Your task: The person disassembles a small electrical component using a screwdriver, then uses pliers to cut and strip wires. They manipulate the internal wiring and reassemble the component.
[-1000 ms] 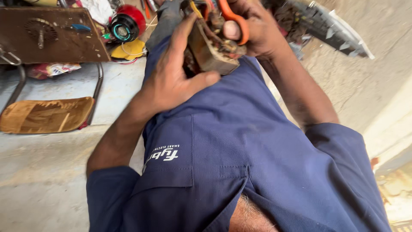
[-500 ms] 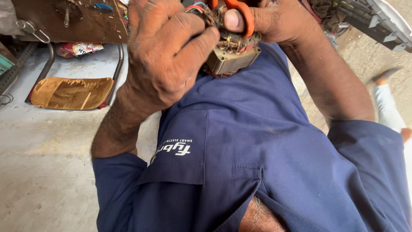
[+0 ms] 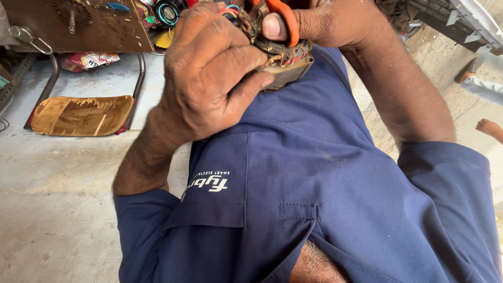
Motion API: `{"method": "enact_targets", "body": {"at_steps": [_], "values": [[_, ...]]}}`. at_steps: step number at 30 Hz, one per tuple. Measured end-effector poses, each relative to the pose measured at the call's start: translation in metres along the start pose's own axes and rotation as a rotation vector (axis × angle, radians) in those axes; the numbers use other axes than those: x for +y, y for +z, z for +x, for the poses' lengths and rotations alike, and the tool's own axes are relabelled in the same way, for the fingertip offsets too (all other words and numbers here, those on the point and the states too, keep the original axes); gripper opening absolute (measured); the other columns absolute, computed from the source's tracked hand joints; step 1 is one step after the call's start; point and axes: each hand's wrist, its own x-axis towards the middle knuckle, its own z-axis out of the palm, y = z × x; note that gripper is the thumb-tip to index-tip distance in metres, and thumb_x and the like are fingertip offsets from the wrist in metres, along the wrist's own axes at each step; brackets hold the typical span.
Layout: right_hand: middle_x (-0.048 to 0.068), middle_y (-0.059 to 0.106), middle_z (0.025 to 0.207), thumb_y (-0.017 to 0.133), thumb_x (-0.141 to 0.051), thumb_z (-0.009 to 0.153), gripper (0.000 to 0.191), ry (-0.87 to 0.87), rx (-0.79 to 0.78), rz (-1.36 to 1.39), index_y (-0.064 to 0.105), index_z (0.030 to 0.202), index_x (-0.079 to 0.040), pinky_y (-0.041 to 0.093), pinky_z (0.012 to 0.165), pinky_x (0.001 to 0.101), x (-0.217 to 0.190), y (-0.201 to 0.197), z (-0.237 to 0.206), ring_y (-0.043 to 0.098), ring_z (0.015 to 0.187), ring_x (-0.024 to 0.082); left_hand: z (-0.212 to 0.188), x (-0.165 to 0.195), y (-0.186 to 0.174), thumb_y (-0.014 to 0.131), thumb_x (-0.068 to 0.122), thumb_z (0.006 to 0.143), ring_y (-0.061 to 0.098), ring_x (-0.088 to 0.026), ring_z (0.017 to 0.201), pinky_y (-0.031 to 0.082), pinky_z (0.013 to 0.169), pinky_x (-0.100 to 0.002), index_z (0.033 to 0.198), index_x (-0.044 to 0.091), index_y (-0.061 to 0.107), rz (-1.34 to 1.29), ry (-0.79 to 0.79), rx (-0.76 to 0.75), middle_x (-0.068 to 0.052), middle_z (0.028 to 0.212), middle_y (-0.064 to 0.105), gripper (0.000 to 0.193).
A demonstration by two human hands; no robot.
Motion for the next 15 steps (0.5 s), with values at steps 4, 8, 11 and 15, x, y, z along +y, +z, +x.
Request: {"method": "enact_targets", "body": {"at_steps": [4,8,11,15], "values": [[0.002,0.07,0.098,0.076,-0.028,0.113,0.028,-0.045,-0.035,-0.015,0.07,0.12,-0.001,0.059,0.079,0.0234,0.0,-0.0013,0.0019,0.068,0.087,0.009,-0.0043,0.0045,0.0101,0.087,0.005,0.089,0.061,-0.031,0.1,0.047,0.104,-0.049,0.105,0.003,0.071,-0.025,-0.041,0.059,-0.01,0.1,0.062,0.023],[0.002,0.069,0.096,0.076,-0.026,0.11,0.028,-0.02,-0.115,0.094,0.068,0.119,-0.001,0.057,0.073,0.0229,-0.0004,0.0015,0.0051,0.066,0.084,0.009,-0.0014,-0.0012,0.008,0.086,0.002,0.085,0.062,-0.027,0.098,0.043,0.108,-0.052,0.103,0.004,0.072,-0.078,0.133,0.055,-0.006,0.097,0.063,0.023],[0.002,0.07,0.101,0.074,-0.026,0.109,0.029,-0.024,-0.116,0.073,0.068,0.123,-0.002,0.058,0.079,0.0248,-0.0025,0.004,0.0057,0.067,0.086,0.008,0.0007,-0.0032,0.0036,0.087,0.003,0.086,0.062,-0.027,0.099,0.042,0.113,-0.054,0.105,0.004,0.073,-0.072,0.168,0.042,-0.005,0.097,0.063,0.023],[0.003,0.07,0.104,0.071,-0.025,0.108,0.029,-0.021,-0.081,0.024,0.068,0.124,-0.001,0.057,0.081,0.0261,-0.0047,0.0041,0.005,0.067,0.087,0.009,-0.0011,0.0012,0.004,0.088,0.006,0.086,0.062,-0.028,0.1,0.044,0.113,-0.054,0.105,0.003,0.074,-0.028,0.061,0.045,-0.008,0.099,0.063,0.024]]}}
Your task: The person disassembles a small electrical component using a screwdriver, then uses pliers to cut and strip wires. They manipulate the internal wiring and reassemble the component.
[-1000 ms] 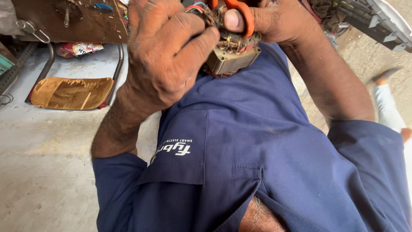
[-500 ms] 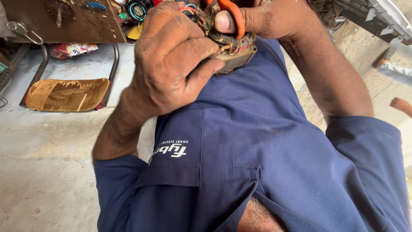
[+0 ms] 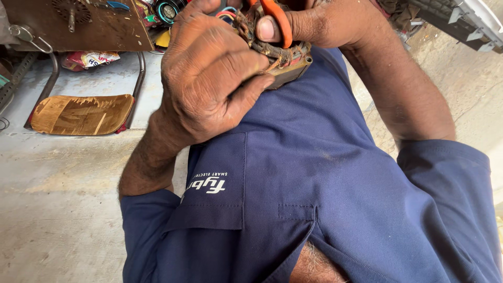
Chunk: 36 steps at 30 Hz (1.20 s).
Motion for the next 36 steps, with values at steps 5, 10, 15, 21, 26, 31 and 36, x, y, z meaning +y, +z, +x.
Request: {"method": "enact_targets", "body": {"at_steps": [5,10,15,21,26,31,36], "values": [[0.004,0.071,0.097,0.073,-0.024,0.112,0.026,-0.024,-0.041,-0.048,0.069,0.124,-0.001,0.058,0.075,0.0237,-0.001,-0.001,0.001,0.067,0.085,0.009,-0.002,0.002,-0.003,0.079,0.007,0.087,0.062,-0.028,0.106,0.042,0.109,-0.052,0.108,0.004,0.075,0.147,0.047,0.0,-0.006,0.105,0.064,0.021],[0.004,0.071,0.099,0.075,-0.021,0.108,0.029,-0.051,-0.043,-0.085,0.067,0.129,-0.002,0.061,0.079,0.0239,-0.009,0.003,0.006,0.069,0.088,0.009,0.002,0.002,-0.024,0.074,0.008,0.093,0.059,-0.027,0.111,0.041,0.106,-0.05,0.108,0.002,0.077,0.218,0.121,-0.096,-0.004,0.105,0.067,0.017],[0.005,0.069,0.11,0.073,-0.021,0.109,0.031,-0.094,-0.09,0.015,0.061,0.13,-0.001,0.062,0.091,0.025,-0.019,0.007,0.009,0.069,0.101,0.011,0.004,0.006,-0.029,0.086,0.014,0.089,0.06,-0.025,0.101,0.041,0.105,-0.054,0.093,0.005,0.079,0.249,0.195,-0.144,-0.001,0.09,0.065,0.013],[0.005,0.066,0.085,0.064,-0.025,0.102,0.025,0.101,-0.123,-0.118,0.068,0.113,-0.003,0.057,0.065,0.0251,-0.013,0.001,0.014,0.065,0.073,0.012,0.003,0.008,-0.011,0.078,0.009,0.09,0.056,-0.029,0.111,0.041,0.11,-0.054,0.106,0.001,0.075,0.185,0.115,-0.064,-0.007,0.103,0.064,0.018],[0.007,0.069,0.103,0.063,-0.024,0.111,0.028,-0.064,-0.078,-0.11,0.065,0.123,0.001,0.057,0.082,0.027,-0.001,0.002,0.01,0.065,0.091,0.013,0.002,0.014,-0.004,0.079,0.012,0.088,0.058,-0.028,0.109,0.042,0.106,-0.055,0.101,0.004,0.075,0.198,0.057,-0.036,-0.006,0.105,0.063,0.015],[0.005,0.07,0.106,0.065,-0.026,0.114,0.03,-0.062,-0.078,-0.055,0.065,0.125,0.001,0.058,0.086,0.0256,0.006,-0.005,0.002,0.067,0.096,0.011,0.0,0.014,-0.004,0.088,0.016,0.088,0.06,-0.027,0.107,0.045,0.106,-0.056,0.096,0.006,0.075,0.172,0.062,-0.099,-0.006,0.101,0.063,0.019],[0.004,0.069,0.103,0.066,-0.026,0.113,0.029,-0.054,-0.078,-0.044,0.066,0.123,0.001,0.058,0.083,0.0256,0.012,-0.006,-0.001,0.066,0.092,0.011,-0.002,0.009,-0.017,0.082,0.012,0.087,0.054,-0.034,0.123,0.048,0.11,-0.049,0.114,-0.001,0.072,0.225,0.035,-0.076,-0.014,0.121,0.063,0.031]]}}
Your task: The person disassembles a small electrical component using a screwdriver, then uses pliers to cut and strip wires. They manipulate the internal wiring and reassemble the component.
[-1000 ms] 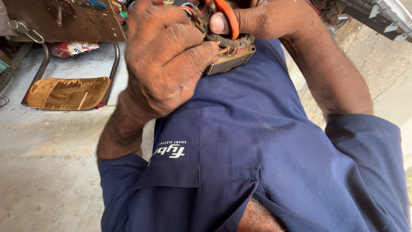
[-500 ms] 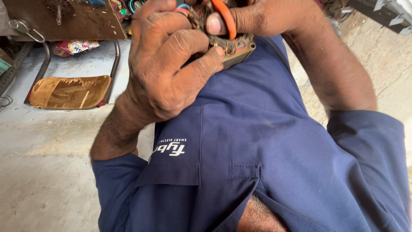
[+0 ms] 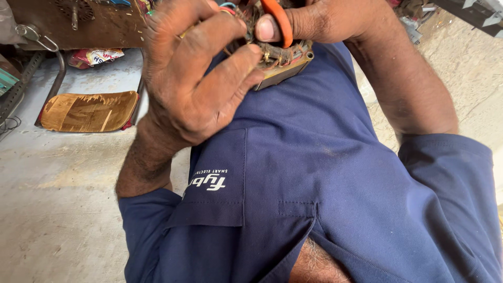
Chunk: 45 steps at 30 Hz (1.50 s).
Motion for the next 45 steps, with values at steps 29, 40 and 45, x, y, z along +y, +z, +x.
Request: {"method": "enact_targets", "body": {"at_steps": [29,40,45], "values": [[0.002,0.068,0.102,0.071,-0.032,0.11,0.031,-0.019,0.063,0.264,0.066,0.118,-0.002,0.058,0.079,0.0234,0.031,0.004,-0.001,0.065,0.09,0.007,0.016,-0.007,0.007,0.069,0.001,0.092,0.061,-0.029,0.11,0.049,0.092,-0.044,0.115,-0.005,0.071,-0.003,0.133,-0.069,-0.012,0.117,0.065,0.024],[0.0,0.069,0.098,0.069,-0.031,0.11,0.029,0.05,-0.002,0.09,0.068,0.121,-0.005,0.058,0.077,0.0239,0.031,-0.002,0.002,0.067,0.086,0.007,0.022,-0.017,-0.006,0.065,-0.001,0.104,0.066,-0.022,0.097,0.053,0.082,-0.033,0.114,-0.001,0.068,-0.017,0.103,-0.138,-0.008,0.107,0.064,0.01],[0.001,0.069,0.098,0.068,-0.031,0.111,0.028,0.043,0.012,0.055,0.068,0.121,-0.005,0.058,0.077,0.0238,0.029,-0.004,-0.001,0.067,0.086,0.007,0.03,-0.026,-0.006,0.059,0.0,0.1,0.065,-0.022,0.104,0.053,0.087,-0.033,0.118,-0.002,0.065,-0.019,0.15,-0.155,-0.008,0.112,0.062,0.019]]}}
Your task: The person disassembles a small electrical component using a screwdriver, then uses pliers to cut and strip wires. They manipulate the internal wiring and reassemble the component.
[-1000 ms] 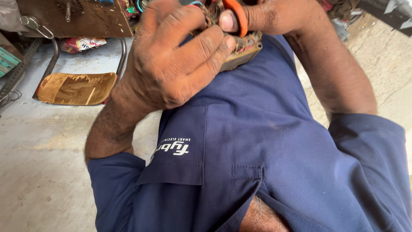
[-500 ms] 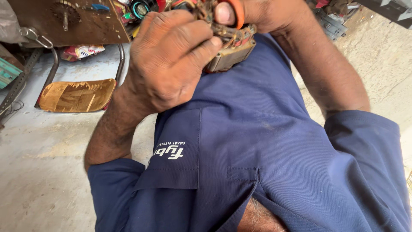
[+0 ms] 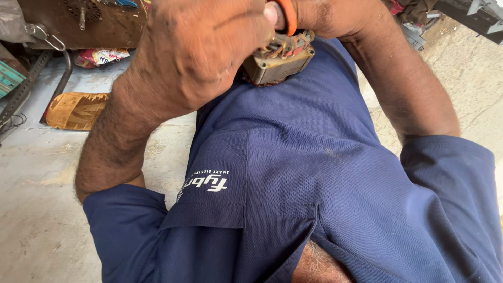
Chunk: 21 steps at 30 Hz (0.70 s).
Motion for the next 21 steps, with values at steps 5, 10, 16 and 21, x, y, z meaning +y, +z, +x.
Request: {"method": "enact_targets", "body": {"at_steps": [5,10,16,21], "values": [[0.001,0.069,0.098,0.068,-0.031,0.111,0.028,-0.015,0.016,-0.013,0.068,0.121,-0.005,0.058,0.077,0.0238,-0.002,0.0,-0.002,0.067,0.086,0.008,0.006,0.004,0.013,0.061,0.0,0.097,0.062,-0.025,0.094,0.05,0.083,-0.039,0.113,-0.001,0.063,0.089,-0.034,0.039,-0.011,0.105,0.06,0.016],[0.001,0.069,0.098,0.067,-0.031,0.112,0.028,-0.031,0.023,-0.046,0.068,0.121,-0.005,0.058,0.078,0.0237,-0.005,0.001,-0.002,0.067,0.086,0.008,0.0,0.004,0.024,0.062,0.001,0.105,0.059,-0.028,0.102,0.05,0.089,-0.042,0.112,0.0,0.06,0.085,-0.07,0.04,-0.013,0.111,0.057,0.007],[0.001,0.069,0.098,0.066,-0.03,0.112,0.028,-0.041,0.011,-0.062,0.068,0.121,-0.004,0.058,0.078,0.0236,-0.007,0.001,0.0,0.066,0.086,0.008,-0.004,0.006,0.022,0.06,0.001,0.106,0.057,-0.026,0.098,0.048,0.086,-0.04,0.116,-0.001,0.058,0.032,-0.104,0.043,-0.013,0.109,0.054,0.011],[0.001,0.069,0.098,0.066,-0.03,0.113,0.027,-0.038,0.005,-0.068,0.068,0.121,-0.004,0.058,0.078,0.0236,-0.006,0.0,0.0,0.066,0.086,0.008,0.005,0.012,0.027,0.068,0.002,0.1,0.058,-0.028,0.092,0.046,0.078,-0.043,0.114,0.001,0.062,0.087,-0.188,0.111,-0.013,0.105,0.056,0.015]]}}
